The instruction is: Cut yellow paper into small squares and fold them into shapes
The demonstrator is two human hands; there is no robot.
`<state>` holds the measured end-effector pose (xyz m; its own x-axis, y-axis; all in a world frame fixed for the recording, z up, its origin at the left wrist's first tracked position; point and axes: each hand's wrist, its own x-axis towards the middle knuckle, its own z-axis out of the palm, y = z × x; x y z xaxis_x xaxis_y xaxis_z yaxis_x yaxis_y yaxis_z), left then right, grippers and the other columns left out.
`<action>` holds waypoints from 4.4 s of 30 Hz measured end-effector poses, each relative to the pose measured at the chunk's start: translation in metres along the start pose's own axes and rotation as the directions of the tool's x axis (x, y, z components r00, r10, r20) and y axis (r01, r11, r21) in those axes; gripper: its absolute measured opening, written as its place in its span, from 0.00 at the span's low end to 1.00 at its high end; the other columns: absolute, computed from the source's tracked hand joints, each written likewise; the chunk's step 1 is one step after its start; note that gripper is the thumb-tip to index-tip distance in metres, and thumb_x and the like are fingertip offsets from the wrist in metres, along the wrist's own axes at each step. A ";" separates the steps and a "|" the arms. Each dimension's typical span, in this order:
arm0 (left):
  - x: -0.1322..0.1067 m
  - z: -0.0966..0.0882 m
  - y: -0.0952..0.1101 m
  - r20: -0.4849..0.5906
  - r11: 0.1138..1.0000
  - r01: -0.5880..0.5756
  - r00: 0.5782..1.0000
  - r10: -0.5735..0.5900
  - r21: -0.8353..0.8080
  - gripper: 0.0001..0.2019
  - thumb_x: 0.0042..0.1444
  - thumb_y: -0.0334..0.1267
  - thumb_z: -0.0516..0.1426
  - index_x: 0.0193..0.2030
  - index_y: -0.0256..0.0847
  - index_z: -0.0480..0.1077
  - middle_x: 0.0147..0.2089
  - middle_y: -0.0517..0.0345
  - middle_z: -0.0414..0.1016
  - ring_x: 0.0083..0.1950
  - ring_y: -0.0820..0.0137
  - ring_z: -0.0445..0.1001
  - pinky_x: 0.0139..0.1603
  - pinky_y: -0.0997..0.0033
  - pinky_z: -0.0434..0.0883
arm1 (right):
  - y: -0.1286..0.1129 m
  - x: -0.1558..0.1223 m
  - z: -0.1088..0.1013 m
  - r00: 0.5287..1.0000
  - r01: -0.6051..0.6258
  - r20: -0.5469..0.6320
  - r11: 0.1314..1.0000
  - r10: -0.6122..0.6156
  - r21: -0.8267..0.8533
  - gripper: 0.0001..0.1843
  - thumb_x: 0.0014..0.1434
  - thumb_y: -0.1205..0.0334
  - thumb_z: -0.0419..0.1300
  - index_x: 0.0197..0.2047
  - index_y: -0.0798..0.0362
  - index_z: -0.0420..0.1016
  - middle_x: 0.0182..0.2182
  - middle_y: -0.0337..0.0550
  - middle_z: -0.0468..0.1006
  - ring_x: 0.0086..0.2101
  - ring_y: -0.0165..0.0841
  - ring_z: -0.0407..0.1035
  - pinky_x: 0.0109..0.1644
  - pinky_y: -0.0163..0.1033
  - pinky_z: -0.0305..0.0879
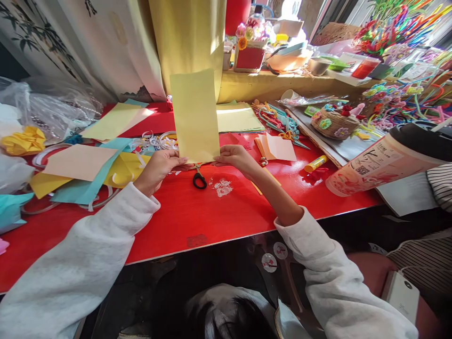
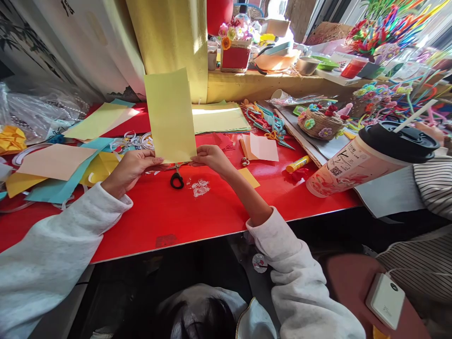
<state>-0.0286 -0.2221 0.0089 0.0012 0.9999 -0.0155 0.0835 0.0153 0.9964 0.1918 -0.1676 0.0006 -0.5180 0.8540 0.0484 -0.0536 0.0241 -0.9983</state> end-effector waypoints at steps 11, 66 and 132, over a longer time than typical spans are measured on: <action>-0.007 0.009 0.010 -0.021 0.988 0.002 1.000 -0.005 -0.153 0.14 0.45 0.38 0.64 0.39 0.35 0.73 0.38 0.54 0.78 0.37 0.68 0.77 0.46 0.69 0.71 | -0.018 -0.009 0.019 0.997 0.065 0.041 0.987 -0.072 0.148 0.16 0.50 0.54 0.63 0.39 0.55 0.72 0.38 0.44 0.76 0.33 0.25 0.70 0.32 0.28 0.68; -0.003 0.013 0.003 -0.083 0.917 -0.078 0.995 0.049 -0.392 0.07 0.39 0.32 0.67 0.26 0.32 0.75 0.30 0.55 0.76 0.38 0.71 0.73 0.45 0.72 0.67 | 0.000 -0.019 0.052 0.961 0.012 0.276 0.992 0.024 -0.128 0.18 0.54 0.52 0.59 0.27 0.61 0.75 0.22 0.43 0.75 0.22 0.26 0.66 0.28 0.32 0.61; -0.008 0.003 0.020 -0.210 0.953 -0.288 0.930 0.303 0.097 0.08 0.46 0.41 0.64 0.35 0.45 0.79 0.39 0.57 0.78 0.45 0.63 0.73 0.48 0.66 0.68 | -0.015 -0.014 0.024 0.997 -0.013 -0.083 0.998 0.008 -0.054 0.19 0.47 0.47 0.64 0.29 0.57 0.71 0.27 0.44 0.73 0.30 0.31 0.68 0.30 0.34 0.64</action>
<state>-0.0244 -0.2295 0.0291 -0.1824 0.9348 0.3048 0.1757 -0.2740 0.9455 0.1791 -0.1927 0.0154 -0.4460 0.8943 0.0374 -0.0006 0.0415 -0.9991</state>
